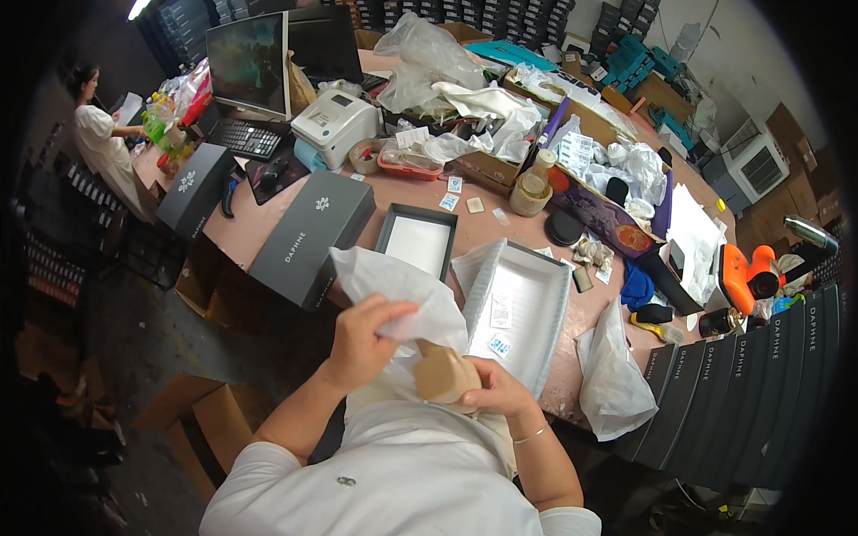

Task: Packing finished high-heeled shoes into boxes with protective paper and inserts.

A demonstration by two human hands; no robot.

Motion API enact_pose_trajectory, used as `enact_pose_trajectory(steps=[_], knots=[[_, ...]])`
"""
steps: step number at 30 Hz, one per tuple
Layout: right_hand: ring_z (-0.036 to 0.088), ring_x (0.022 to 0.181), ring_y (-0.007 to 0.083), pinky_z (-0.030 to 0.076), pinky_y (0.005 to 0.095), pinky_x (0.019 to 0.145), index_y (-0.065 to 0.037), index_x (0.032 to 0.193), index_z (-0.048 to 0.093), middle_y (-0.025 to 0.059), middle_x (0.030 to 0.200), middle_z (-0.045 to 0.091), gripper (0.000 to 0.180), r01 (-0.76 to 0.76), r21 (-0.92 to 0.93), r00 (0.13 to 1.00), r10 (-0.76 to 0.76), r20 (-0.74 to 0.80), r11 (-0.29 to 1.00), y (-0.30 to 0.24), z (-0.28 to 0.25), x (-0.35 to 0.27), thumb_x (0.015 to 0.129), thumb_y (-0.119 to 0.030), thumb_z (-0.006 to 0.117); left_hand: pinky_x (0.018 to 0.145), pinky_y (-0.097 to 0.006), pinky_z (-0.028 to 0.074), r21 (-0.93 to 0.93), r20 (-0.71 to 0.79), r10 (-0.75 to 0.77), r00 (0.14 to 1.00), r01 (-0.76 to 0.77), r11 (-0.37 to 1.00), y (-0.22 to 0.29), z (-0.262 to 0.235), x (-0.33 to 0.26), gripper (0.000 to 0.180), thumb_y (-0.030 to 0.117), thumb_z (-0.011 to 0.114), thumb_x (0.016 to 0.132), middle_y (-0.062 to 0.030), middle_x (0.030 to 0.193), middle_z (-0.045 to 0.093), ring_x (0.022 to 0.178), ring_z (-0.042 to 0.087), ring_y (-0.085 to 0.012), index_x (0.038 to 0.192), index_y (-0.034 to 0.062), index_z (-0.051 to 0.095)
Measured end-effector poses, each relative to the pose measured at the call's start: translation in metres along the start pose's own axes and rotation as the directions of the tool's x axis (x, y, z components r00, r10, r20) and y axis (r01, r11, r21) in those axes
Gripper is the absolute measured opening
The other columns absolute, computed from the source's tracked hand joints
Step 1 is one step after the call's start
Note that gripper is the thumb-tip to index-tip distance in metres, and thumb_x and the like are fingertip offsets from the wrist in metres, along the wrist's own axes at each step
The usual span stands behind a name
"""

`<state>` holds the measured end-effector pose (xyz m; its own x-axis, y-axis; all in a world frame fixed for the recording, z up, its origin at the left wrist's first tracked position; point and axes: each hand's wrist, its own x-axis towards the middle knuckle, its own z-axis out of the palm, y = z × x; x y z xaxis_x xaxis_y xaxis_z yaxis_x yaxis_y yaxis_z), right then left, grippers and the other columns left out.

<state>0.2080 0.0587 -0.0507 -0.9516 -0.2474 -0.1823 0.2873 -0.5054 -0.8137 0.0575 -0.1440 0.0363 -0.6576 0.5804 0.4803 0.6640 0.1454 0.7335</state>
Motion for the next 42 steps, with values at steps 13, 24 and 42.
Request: enact_pose_trajectory(steps=[13, 24, 42], knots=[[0.052, 0.118, 0.0271, 0.040, 0.0380, 0.102, -0.001, 0.133, 0.046, 0.0127, 0.128, 0.056, 0.059, 0.216, -0.760, 0.858, -0.490, -0.152, 0.614, 0.017, 0.021, 0.039, 0.083, -0.019, 0.070, 0.048, -0.030, 0.042, -0.079, 0.301, 0.356, 0.885, -0.349, 0.934, 0.017, 0.019, -0.050, 0.038, -0.003, 0.067, 0.067, -0.0056, 0.069, 0.053, 0.054, 0.053, -0.0228, 0.105, 0.0008, 0.069], [0.063, 0.103, 0.0346, 0.049, 0.0374, 0.091, -0.004, 0.118, 0.062, 0.0176, 0.111, 0.065, 0.046, -0.070, -0.998, 0.960, -0.273, -0.066, -0.004, -0.015, 0.070, 0.031, 0.080, -0.029, 0.073, 0.103, -0.039, 0.044, -0.838, 0.432, -0.728, 0.533, 0.535, -0.105, -0.046, 0.062, -0.074, 0.066, 0.043, 0.068, 0.086, -0.0095, 0.130, 0.056, 0.119, 0.054, -0.0241, 0.136, 0.0061, 0.046], [0.062, 0.106, 0.0396, 0.045, 0.0516, 0.096, -0.010, 0.139, 0.038, 0.0201, 0.137, 0.050, 0.067, -0.550, -0.780, 0.801, -0.079, -0.594, 0.299, 0.048, -0.076, 0.034, 0.083, -0.031, 0.068, 0.086, -0.039, 0.047, -0.322, 0.908, -0.414, 0.063, 0.739, -0.592, -0.133, 0.139, -0.144, 0.056, 0.045, 0.064, 0.089, -0.0107, 0.112, 0.054, 0.102, 0.054, -0.0242, 0.127, 0.0057, 0.049]])
